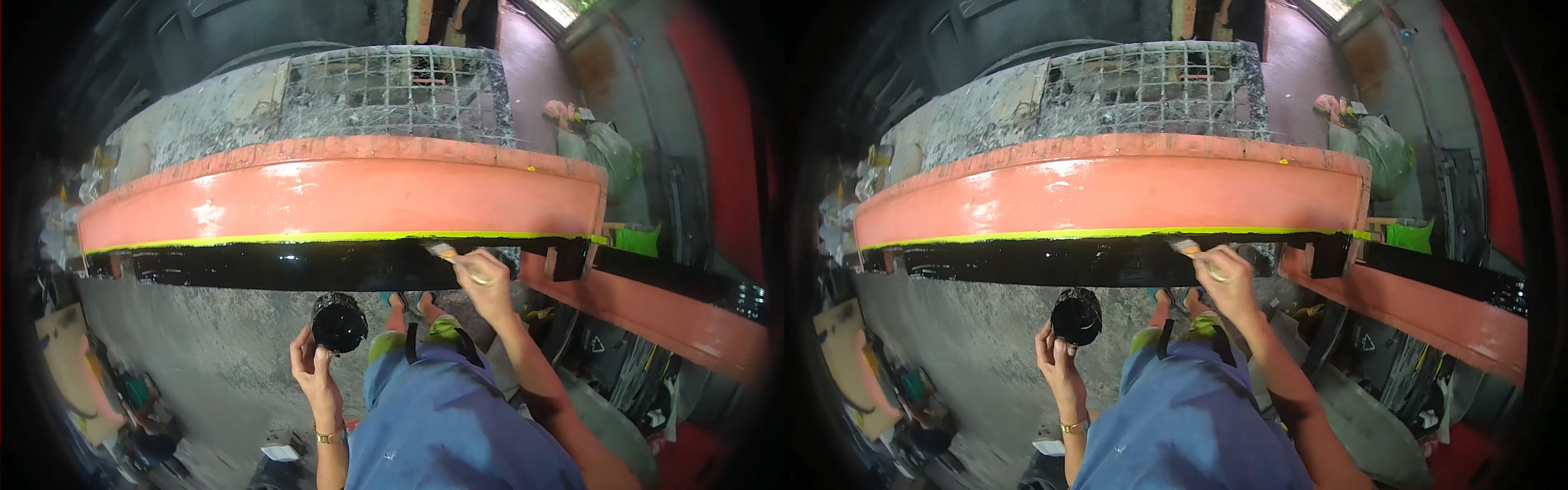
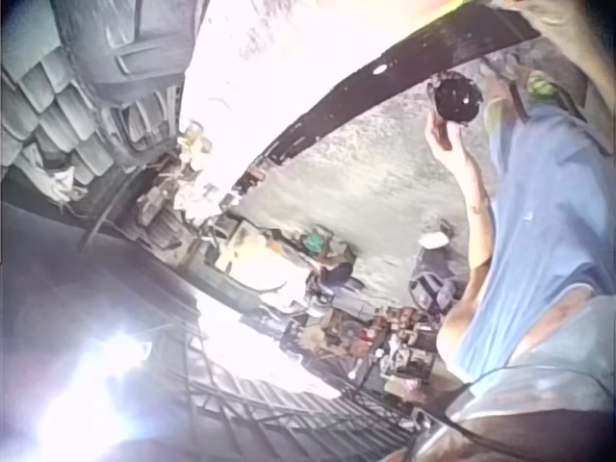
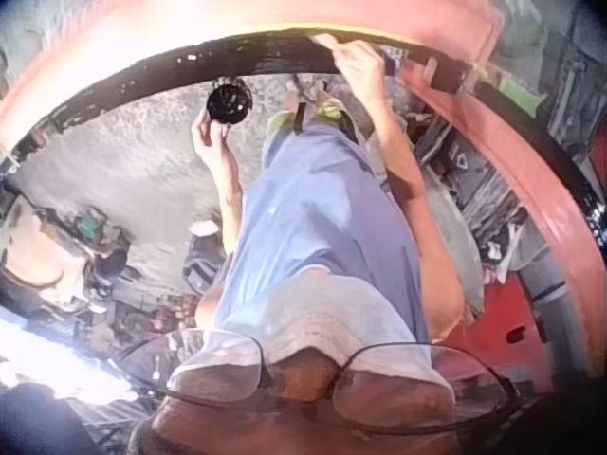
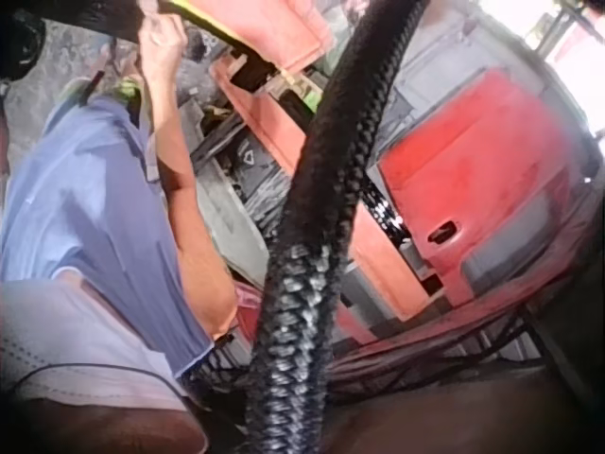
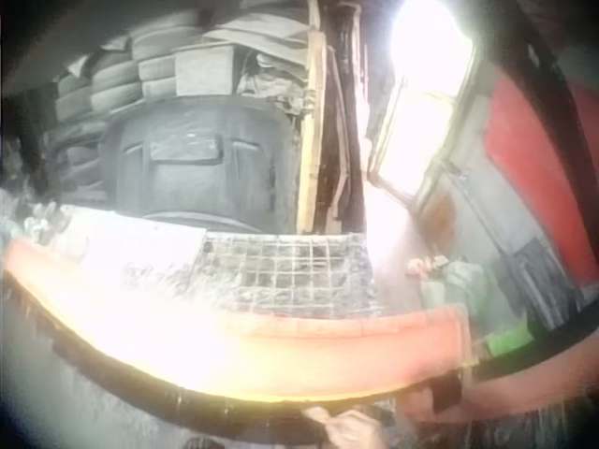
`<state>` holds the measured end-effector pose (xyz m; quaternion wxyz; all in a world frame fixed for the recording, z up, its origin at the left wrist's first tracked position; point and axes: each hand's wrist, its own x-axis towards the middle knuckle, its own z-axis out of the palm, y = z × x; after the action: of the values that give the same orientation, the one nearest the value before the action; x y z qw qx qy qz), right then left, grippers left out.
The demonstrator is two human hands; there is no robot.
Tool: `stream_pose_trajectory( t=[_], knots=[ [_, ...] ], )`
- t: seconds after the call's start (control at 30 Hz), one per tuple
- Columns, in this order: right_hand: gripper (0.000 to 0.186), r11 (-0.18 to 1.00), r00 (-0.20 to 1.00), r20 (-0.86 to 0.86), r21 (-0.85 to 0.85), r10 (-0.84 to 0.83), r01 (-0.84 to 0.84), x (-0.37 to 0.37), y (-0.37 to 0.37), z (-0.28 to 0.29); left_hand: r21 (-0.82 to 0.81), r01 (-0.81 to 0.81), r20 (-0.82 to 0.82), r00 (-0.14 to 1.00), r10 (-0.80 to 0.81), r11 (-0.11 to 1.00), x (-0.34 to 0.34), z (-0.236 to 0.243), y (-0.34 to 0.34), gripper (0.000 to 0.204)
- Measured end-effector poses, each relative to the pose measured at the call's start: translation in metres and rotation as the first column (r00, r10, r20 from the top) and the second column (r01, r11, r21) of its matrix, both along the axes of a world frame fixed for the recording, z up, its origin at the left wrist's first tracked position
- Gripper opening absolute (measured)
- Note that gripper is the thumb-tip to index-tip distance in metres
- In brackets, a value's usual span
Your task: The person paints a car part with black paint using a brush, dipping the brush into a container of paint between strokes and following the line of yellow tape.
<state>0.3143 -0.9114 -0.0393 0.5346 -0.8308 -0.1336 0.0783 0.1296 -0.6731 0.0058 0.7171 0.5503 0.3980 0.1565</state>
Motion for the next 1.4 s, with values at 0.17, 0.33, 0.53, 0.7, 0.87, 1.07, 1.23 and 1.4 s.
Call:
stream_pose_trajectory(
  t=[0.17, 0.33, 0.53, 0.7, 0.87, 1.07, 1.23, 1.4],
  knots=[
    [0.012, 0.988, 0.98, -0.133, -0.065, -0.146, 0.138, 0.005, -0.064, 0.009, 0.02, -0.074, 0.022, 0.997, 0.074, 0.997, -0.007, 0.002, -0.019, 0.036],
    [0.016, 0.997, 0.999, 0.045, -0.079, 0.024, -0.02, -0.001, -0.071, 0.022, 0.001, -0.104, 0.016, 0.994, 0.104, 0.995, -0.014, 0.001, -0.042, 0.034],
    [0.027, 0.93, 0.951, 0.188, -0.324, 0.244, -0.175, -0.045, -0.085, 0.004, -0.065, -0.196, 0.014, 0.98, 0.197, 0.978, -0.014, 0.0, -0.076, 0.04],
    [0.024, 0.955, 0.958, 0.183, -0.241, 0.219, -0.173, -0.07, -0.114, 0.005, -0.08, -0.195, -0.003, 0.981, 0.195, 0.978, -0.018, -0.006, -0.096, 0.039],
    [0.025, 0.983, 0.968, 0.21, -0.147, 0.138, -0.108, -0.036, -0.091, 0.009, -0.099, -0.179, -0.026, 0.984, 0.177, 0.979, -0.041, -0.023, -0.097, 0.039],
    [0.027, 0.97, 0.951, 0.21, -0.138, 0.226, -0.2, -0.055, -0.103, -0.001, -0.088, -0.147, -0.037, 0.989, 0.144, 0.985, -0.035, -0.007, -0.104, 0.04],
    [0.023, 0.975, 0.973, 0.114, -0.113, 0.202, -0.189, -0.08, -0.105, 0.011, -0.087, -0.187, -0.021, 0.982, 0.186, 0.978, -0.05, -0.013, -0.091, 0.039],
    [0.013, 0.99, 0.991, 0.076, 0.085, 0.11, -0.116, -0.054, -0.064, 0.052, -0.072, -0.169, 0.012, 0.985, 0.17, 0.983, -0.049, -0.012, -0.052, 0.039]
  ],
)
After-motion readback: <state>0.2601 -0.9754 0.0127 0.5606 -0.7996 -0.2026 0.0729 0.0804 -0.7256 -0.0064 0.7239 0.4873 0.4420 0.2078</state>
